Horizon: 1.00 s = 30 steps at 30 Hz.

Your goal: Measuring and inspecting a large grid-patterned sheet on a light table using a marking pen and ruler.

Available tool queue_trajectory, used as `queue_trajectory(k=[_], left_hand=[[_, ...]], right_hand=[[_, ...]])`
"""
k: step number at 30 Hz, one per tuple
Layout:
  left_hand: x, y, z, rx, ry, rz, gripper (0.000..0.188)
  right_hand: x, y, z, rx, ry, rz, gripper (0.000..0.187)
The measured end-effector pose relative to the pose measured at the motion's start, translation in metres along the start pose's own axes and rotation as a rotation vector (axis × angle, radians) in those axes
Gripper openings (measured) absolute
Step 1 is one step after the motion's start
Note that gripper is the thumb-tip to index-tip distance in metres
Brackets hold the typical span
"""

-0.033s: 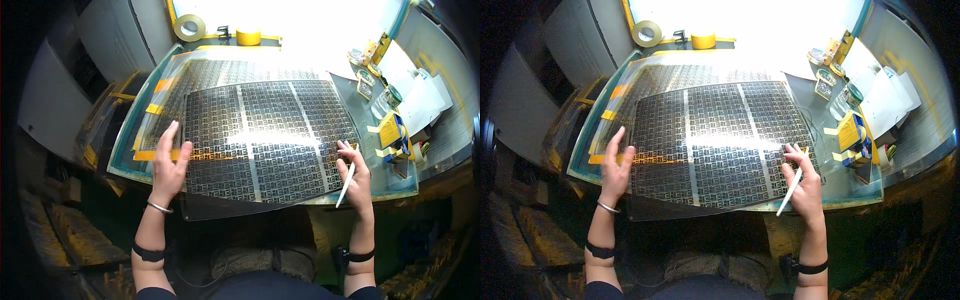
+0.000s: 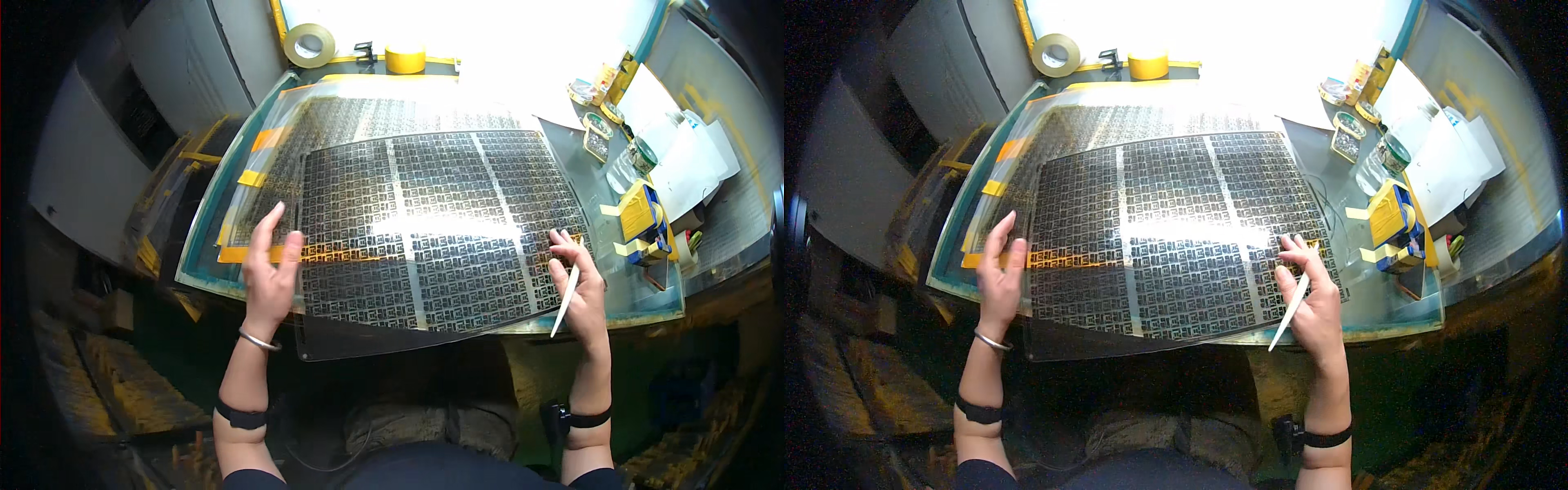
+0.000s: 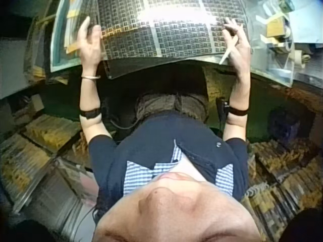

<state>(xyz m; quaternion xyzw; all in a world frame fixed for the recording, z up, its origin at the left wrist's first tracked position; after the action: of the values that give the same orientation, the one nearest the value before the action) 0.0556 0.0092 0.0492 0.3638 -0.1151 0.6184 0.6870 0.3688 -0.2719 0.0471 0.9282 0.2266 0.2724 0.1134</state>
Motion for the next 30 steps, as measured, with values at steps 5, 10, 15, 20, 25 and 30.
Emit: queue_trajectory(k=[5, 10, 15, 20, 25, 30], left_hand=[[-0.019, 0.040, -0.017, -0.297, 0.295, -0.029, 0.015], [-0.054, 0.069, -0.012, -0.156, 0.535, -0.331, 0.037], [-0.099, 0.046, -0.014, -0.397, 0.748, -0.680, 0.042], [-0.091, 0.023, 0.012, -0.449, 0.798, -0.642, 0.029], [-0.076, 0.030, 0.019, -0.388, 0.787, -0.499, 0.025], [-0.060, 0.050, 0.027, -0.405, 0.683, -0.257, 0.022]], right_hand=[[-0.002, -0.002, -0.002, -0.188, 0.183, -0.053, 0.020], [-0.003, -0.003, -0.001, -0.129, 0.103, -0.035, 0.020], [-0.002, -0.002, -0.004, -0.152, 0.150, -0.049, 0.020], [-0.002, 0.000, -0.005, -0.165, 0.163, -0.037, 0.020], [-0.003, 0.006, 0.002, 0.030, 0.023, 0.038, 0.015], [-0.006, 0.016, 0.014, 0.214, -0.055, 0.210, 0.012]])
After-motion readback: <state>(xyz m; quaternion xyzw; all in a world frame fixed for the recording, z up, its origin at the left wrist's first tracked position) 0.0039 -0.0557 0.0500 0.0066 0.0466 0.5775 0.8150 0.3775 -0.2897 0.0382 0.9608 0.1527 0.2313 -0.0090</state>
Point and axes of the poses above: each hand's wrist, its own x-axis towards the middle knuckle, its own y-axis out of the back of the hand, z = x × y, the point moved 5 cm from there along x, towards the middle knuckle, and after that the axes turned 15 degrees about z, right-handed, at the moved point
